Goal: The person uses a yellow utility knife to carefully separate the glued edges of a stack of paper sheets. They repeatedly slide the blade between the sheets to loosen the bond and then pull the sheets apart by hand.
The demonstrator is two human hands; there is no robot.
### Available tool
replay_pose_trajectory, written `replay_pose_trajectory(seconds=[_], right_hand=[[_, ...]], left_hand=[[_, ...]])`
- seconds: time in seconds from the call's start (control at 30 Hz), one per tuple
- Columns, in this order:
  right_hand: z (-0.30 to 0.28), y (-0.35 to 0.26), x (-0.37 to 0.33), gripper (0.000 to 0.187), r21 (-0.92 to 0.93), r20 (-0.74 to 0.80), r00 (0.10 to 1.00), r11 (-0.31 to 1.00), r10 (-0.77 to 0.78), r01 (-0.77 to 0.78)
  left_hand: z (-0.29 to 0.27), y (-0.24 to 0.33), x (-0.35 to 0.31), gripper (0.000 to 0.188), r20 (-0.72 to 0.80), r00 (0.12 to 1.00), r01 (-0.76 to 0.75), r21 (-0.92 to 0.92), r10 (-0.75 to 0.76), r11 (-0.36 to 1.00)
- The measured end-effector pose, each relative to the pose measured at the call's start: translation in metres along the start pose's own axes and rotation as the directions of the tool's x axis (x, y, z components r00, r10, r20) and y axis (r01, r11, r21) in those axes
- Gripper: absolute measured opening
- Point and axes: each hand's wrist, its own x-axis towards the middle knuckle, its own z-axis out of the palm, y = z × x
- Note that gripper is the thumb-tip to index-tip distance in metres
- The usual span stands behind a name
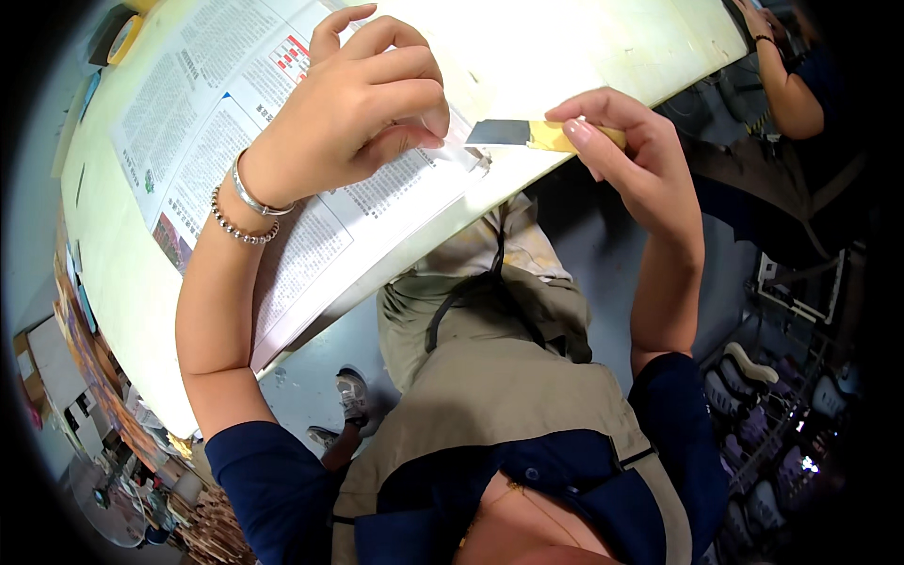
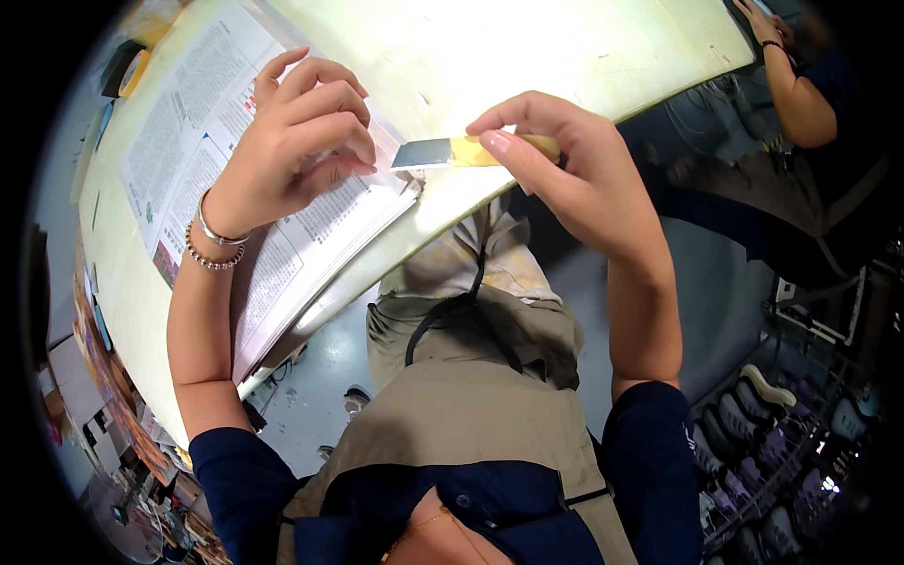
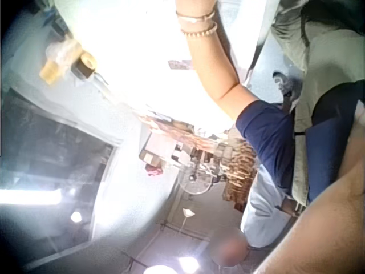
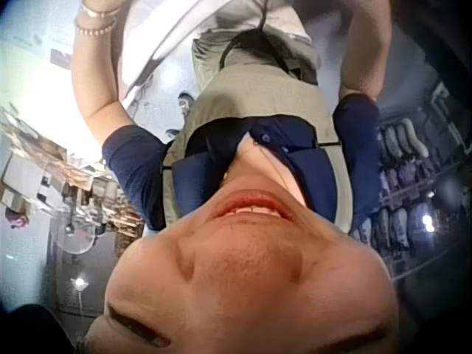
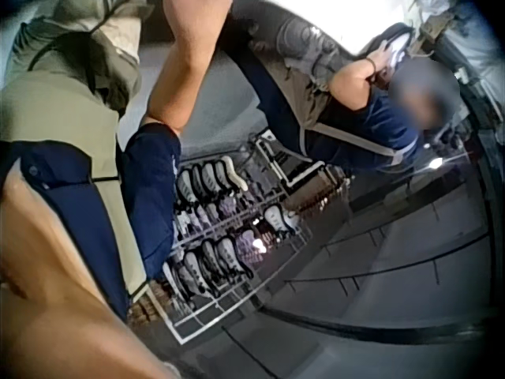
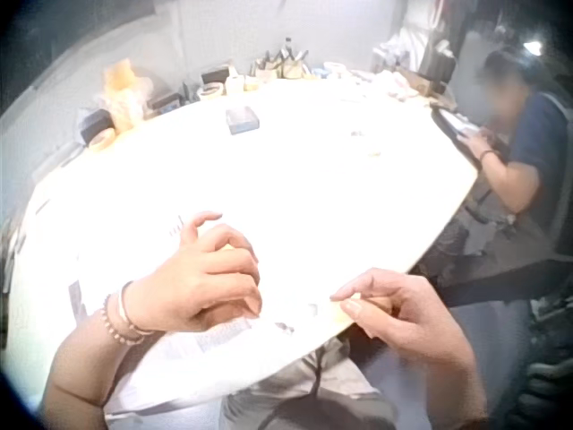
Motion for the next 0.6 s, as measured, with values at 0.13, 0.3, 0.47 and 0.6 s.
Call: replay_pose_trajectory(seconds=[0.13, 0.3, 0.47, 0.6], right_hand=[[-0.005, -0.004, 0.012, 0.024, -0.07, 0.118, 0.993, 0.998, -0.003, 0.011], [-0.015, 0.008, 0.039, 0.028, -0.016, 0.31, 0.95, 0.999, 0.033, -0.029], [-0.008, 0.01, 0.057, 0.026, 0.004, 0.468, 0.879, 0.995, 0.089, -0.103], [-0.005, 0.008, 0.05, 0.024, 0.09, 0.443, 0.88, 0.969, 0.17, -0.232]], left_hand=[[0.002, -0.003, -0.001, 0.022, -0.004, 1.0, 0.003, -0.027, -0.003, 1.0], [0.007, -0.006, 0.0, 0.016, 0.006, 1.0, 0.018, -0.097, -0.018, 0.995], [0.011, -0.01, 0.0, 0.011, 0.024, 0.999, 0.027, -0.151, -0.024, 0.988], [0.014, -0.015, -0.002, 0.011, 0.026, 1.0, 0.013, -0.204, -0.008, 0.979]])
